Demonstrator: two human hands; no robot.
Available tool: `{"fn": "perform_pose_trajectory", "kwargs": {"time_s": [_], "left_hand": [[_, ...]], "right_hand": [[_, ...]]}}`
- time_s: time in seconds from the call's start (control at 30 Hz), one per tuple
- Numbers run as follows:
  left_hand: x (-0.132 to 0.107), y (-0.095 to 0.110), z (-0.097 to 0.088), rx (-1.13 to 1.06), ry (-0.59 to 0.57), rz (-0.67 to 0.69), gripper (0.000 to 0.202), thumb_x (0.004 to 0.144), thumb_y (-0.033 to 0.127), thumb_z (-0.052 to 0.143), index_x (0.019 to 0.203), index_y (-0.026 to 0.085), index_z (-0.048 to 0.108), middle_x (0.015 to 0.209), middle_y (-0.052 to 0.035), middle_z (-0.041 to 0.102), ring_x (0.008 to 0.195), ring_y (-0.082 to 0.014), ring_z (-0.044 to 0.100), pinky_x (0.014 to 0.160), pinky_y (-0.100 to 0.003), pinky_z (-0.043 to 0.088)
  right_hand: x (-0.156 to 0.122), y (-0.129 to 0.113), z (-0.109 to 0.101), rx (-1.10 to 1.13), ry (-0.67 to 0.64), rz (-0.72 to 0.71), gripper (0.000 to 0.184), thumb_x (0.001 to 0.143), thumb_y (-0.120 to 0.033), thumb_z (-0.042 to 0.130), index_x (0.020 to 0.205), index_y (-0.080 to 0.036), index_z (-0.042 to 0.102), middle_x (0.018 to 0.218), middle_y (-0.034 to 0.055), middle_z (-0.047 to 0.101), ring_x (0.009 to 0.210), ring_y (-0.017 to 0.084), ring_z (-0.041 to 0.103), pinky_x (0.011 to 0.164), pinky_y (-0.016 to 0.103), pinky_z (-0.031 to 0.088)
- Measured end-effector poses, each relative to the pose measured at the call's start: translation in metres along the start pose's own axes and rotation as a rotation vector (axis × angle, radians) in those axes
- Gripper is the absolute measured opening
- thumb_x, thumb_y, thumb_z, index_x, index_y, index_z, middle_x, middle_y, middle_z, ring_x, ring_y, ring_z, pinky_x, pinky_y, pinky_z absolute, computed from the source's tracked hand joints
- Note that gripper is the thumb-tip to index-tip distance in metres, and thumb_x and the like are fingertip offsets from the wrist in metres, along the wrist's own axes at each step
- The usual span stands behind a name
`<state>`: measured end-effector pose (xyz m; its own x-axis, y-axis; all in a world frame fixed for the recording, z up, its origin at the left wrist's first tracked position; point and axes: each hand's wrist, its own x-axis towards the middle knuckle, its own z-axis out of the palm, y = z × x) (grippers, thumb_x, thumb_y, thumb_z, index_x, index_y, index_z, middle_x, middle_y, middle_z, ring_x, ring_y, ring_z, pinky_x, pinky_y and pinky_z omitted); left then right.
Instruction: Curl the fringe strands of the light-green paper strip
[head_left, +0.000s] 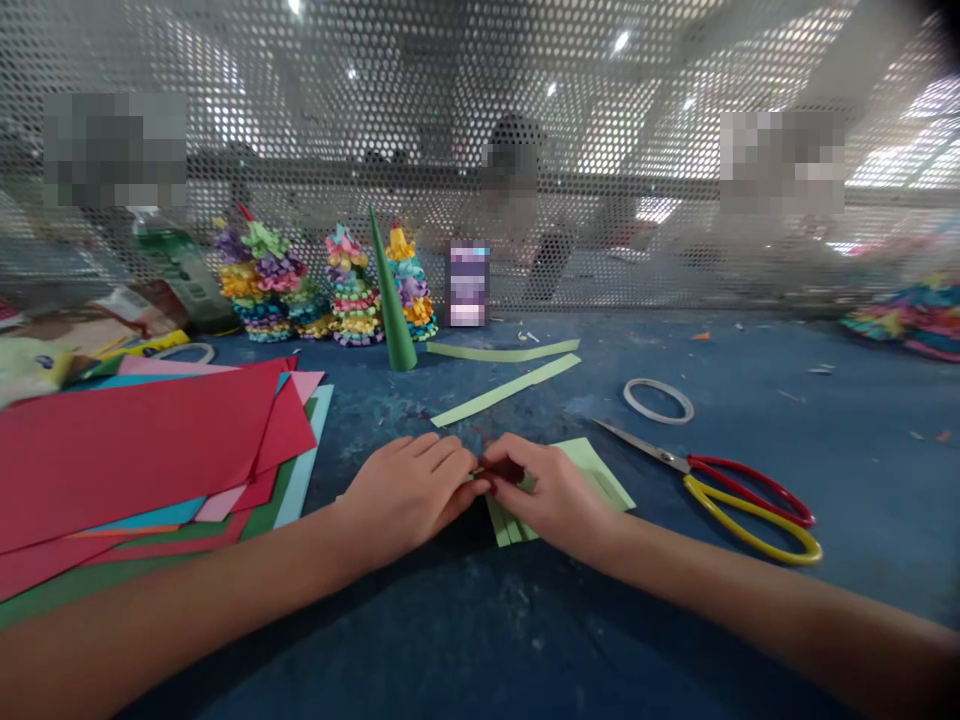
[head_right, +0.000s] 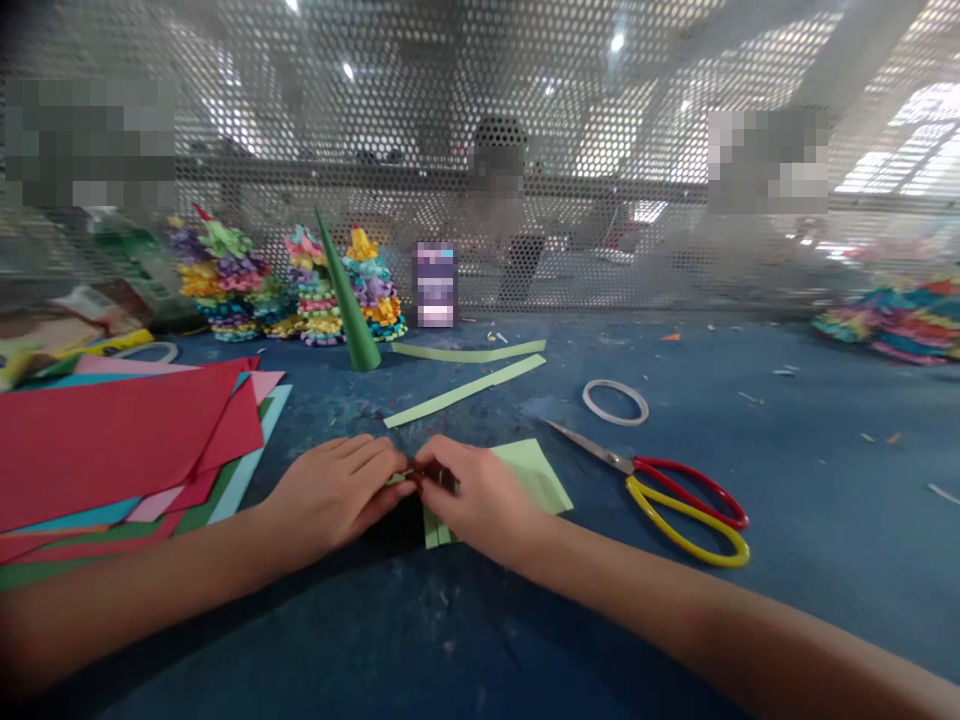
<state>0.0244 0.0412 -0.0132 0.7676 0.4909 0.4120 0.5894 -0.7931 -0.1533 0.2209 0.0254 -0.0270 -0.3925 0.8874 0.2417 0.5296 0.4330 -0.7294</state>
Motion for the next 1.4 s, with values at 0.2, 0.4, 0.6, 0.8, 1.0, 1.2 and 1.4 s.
{"fn": "perform_pose_trajectory", "kwargs": {"time_s": [0.2, 0.4, 0.6, 0.8, 1.0, 1.2, 1.4], "left_hand": [[-0.001, 0.007, 0.0, -0.125, 0.012, -0.107, 0.022, 0.097, 0.035, 0.033, 0.095, 0.017, 0.045, 0.083, -0.0027, 0.058, 0.077, -0.018, 0.058, 0.062, -0.028, 0.044], [-0.003, 0.003, -0.001, -0.048, 0.052, 0.007, 0.015, 0.096, 0.026, 0.035, 0.092, 0.019, 0.048, 0.078, -0.0006, 0.057, 0.07, -0.0168, 0.055, 0.06, -0.028, 0.041], [0.001, 0.001, -0.011, -0.208, -0.004, -0.07, 0.023, 0.097, 0.029, 0.033, 0.09, 0.019, 0.052, 0.077, 0.0, 0.059, 0.071, -0.0153, 0.057, 0.06, -0.025, 0.04], [0.004, 0.0, -0.017, -0.419, -0.177, -0.215, 0.025, 0.097, 0.034, 0.033, 0.091, 0.021, 0.054, 0.079, 0.0033, 0.063, 0.069, -0.0124, 0.061, 0.056, -0.021, 0.039], [0.005, -0.005, -0.02, -0.285, -0.151, -0.146, 0.026, 0.097, 0.034, 0.029, 0.09, 0.021, 0.05, 0.08, 0.0011, 0.061, 0.071, -0.0154, 0.06, 0.058, -0.025, 0.038], [0.003, 0.002, -0.022, -0.271, -0.188, -0.14, 0.015, 0.089, 0.026, 0.041, 0.104, 0.022, 0.04, 0.088, 0.0005, 0.059, 0.071, -0.0164, 0.059, 0.055, -0.025, 0.038], [0.004, 0.01, -0.014, -0.123, -0.25, -0.213, 0.01, 0.093, 0.028, 0.037, 0.092, 0.021, 0.043, 0.086, 0.0007, 0.055, 0.064, -0.014, 0.057, 0.047, -0.022, 0.033]], "right_hand": [[0.0, -0.001, -0.001, -0.027, -0.008, 0.019, 0.006, 0.08, -0.016, 0.049, 0.081, -0.021, 0.051, 0.07, -0.0033, 0.055, 0.064, 0.011, 0.05, 0.057, 0.022, 0.037], [0.001, -0.002, -0.002, -0.117, -0.004, -0.047, 0.006, 0.083, -0.018, 0.048, 0.081, -0.021, 0.052, 0.072, -0.0021, 0.056, 0.064, 0.011, 0.05, 0.059, 0.022, 0.038], [-0.003, -0.005, -0.003, -0.2, 0.05, -0.151, 0.011, 0.085, -0.02, 0.05, 0.096, -0.021, 0.053, 0.082, 0.0, 0.061, 0.07, 0.013, 0.053, 0.066, 0.025, 0.039], [-0.006, -0.007, -0.004, -0.333, 0.132, -0.284, 0.004, 0.087, -0.019, 0.05, 0.085, -0.02, 0.054, 0.072, -0.0003, 0.06, 0.069, 0.014, 0.05, 0.065, 0.026, 0.035], [0.002, -0.017, -0.014, -0.435, 0.066, -0.263, 0.003, 0.083, -0.019, 0.052, 0.081, -0.019, 0.053, 0.068, -0.0002, 0.06, 0.065, 0.014, 0.049, 0.065, 0.026, 0.033], [0.01, -0.02, -0.027, -0.434, -0.054, -0.132, 0.002, 0.081, -0.021, 0.052, 0.082, -0.02, 0.053, 0.065, -0.0032, 0.06, 0.062, 0.012, 0.051, 0.058, 0.024, 0.028], [0.014, -0.02, -0.034, -0.534, -0.207, -0.183, 0.014, 0.089, -0.029, 0.048, 0.079, -0.02, 0.054, 0.063, -0.0024, 0.058, 0.059, 0.012, 0.049, 0.054, 0.025, 0.023]]}}
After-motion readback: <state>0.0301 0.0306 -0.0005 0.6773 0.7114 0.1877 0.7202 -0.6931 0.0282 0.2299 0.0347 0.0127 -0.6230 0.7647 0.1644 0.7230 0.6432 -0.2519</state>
